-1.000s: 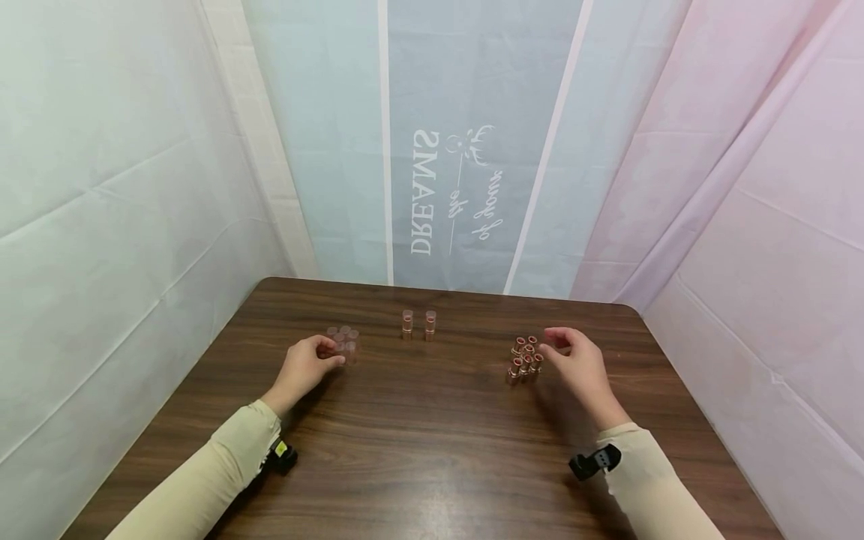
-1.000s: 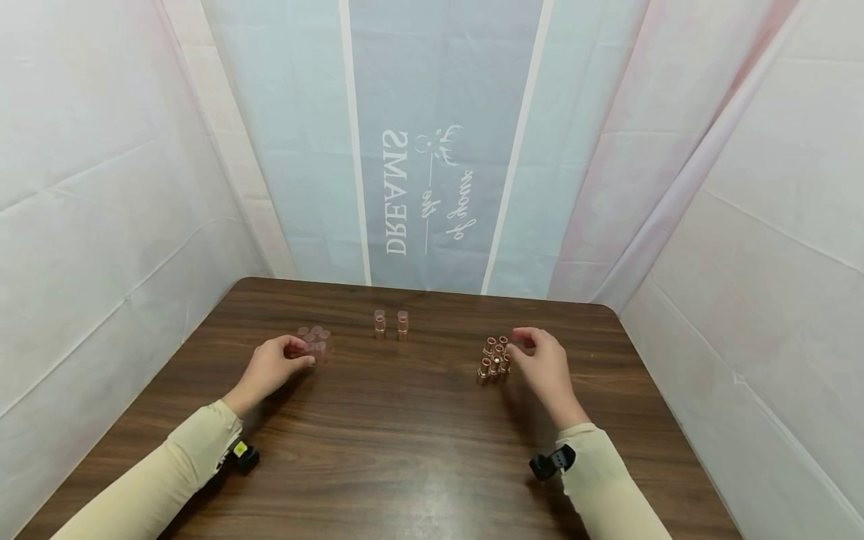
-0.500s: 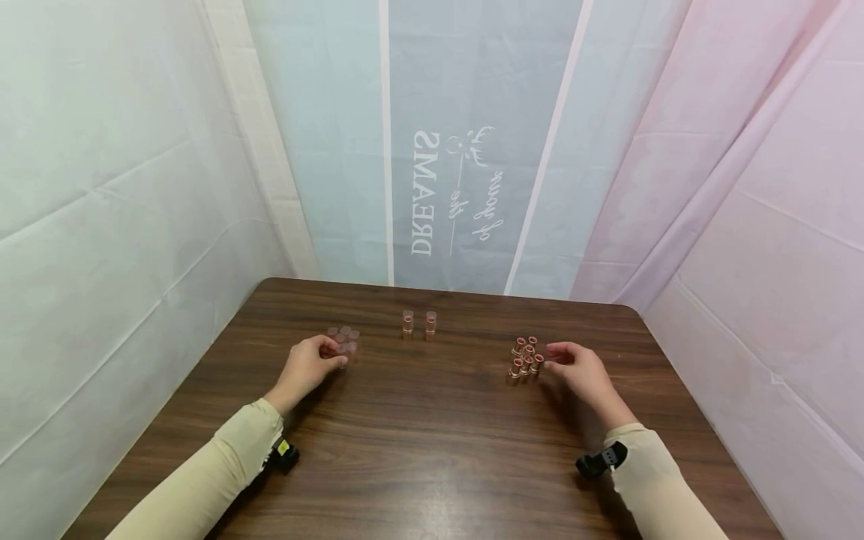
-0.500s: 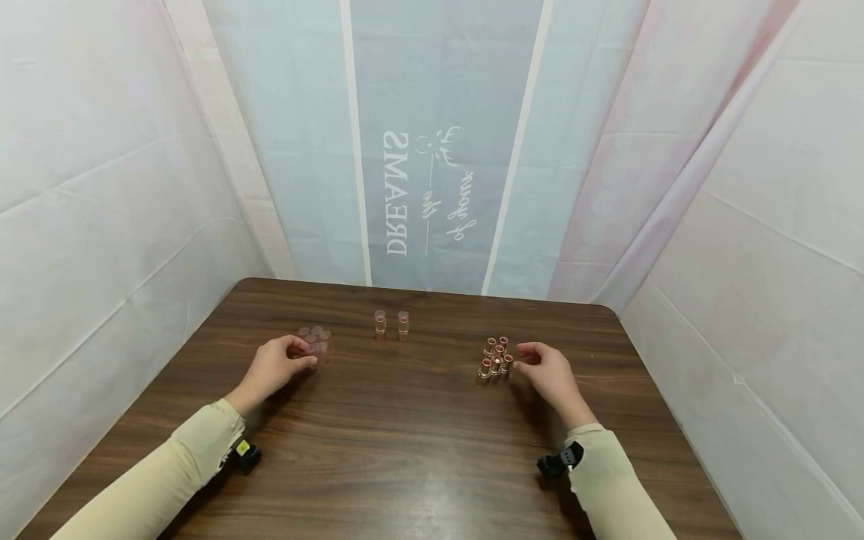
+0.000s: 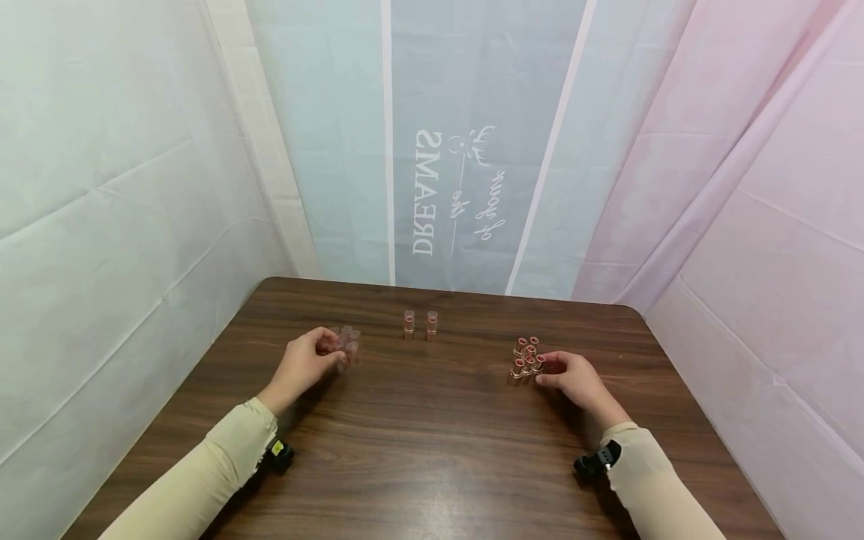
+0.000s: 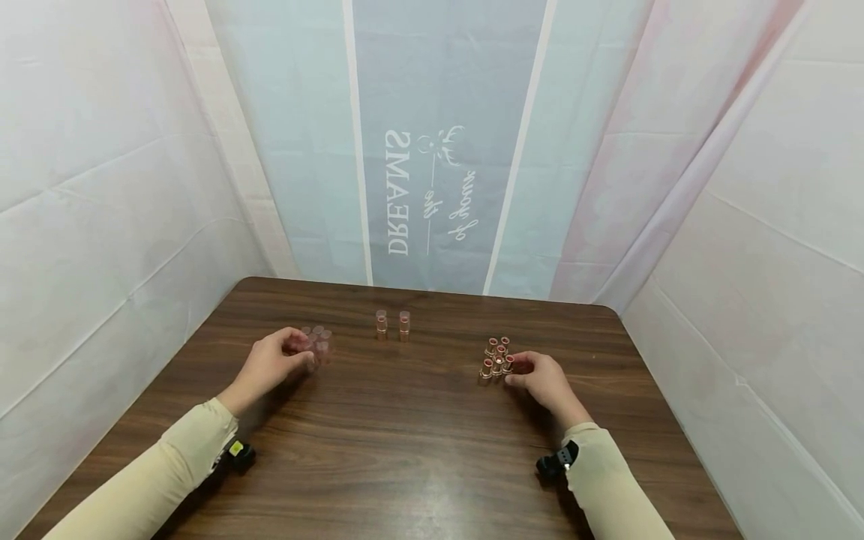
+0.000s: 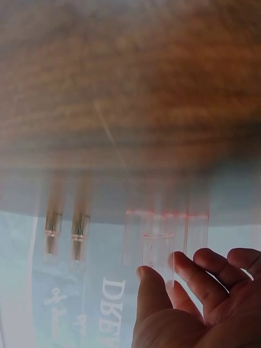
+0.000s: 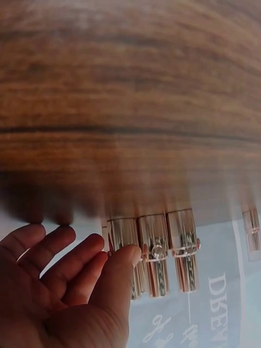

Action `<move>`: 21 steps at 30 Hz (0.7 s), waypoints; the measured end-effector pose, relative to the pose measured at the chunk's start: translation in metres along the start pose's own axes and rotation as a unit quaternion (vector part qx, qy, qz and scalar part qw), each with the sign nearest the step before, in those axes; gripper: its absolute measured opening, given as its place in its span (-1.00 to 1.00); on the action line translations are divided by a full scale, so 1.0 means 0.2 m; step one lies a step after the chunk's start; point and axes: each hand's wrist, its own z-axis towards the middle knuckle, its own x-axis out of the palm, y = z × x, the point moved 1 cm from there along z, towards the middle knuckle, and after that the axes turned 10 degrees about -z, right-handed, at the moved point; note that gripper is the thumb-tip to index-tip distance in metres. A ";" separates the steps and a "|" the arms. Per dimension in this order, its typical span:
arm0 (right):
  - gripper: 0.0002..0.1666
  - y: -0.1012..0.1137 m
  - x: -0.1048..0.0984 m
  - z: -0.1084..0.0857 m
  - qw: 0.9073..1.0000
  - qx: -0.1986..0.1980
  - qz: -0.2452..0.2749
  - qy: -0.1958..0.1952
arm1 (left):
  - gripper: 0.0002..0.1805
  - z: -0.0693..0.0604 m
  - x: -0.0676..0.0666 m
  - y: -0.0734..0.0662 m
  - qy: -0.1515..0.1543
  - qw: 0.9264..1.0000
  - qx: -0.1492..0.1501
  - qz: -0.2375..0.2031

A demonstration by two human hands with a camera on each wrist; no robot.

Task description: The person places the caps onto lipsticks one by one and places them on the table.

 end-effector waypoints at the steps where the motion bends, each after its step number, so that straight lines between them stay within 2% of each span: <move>1: -0.44 0.00 0.00 0.00 1.000 0.002 -0.002 -0.001 | -0.71 0.00 -0.01 -0.01 -0.002 1.000 0.006 0.001; 11: -0.48 0.00 0.03 0.02 0.999 -0.004 -0.042 -0.021 | -0.74 0.02 -0.05 -0.09 -0.005 1.000 0.011 -0.005; 21: -0.62 0.00 0.01 -0.01 0.996 -0.006 -0.070 -0.051 | -0.77 0.05 -0.09 -0.22 0.007 1.000 0.028 -0.013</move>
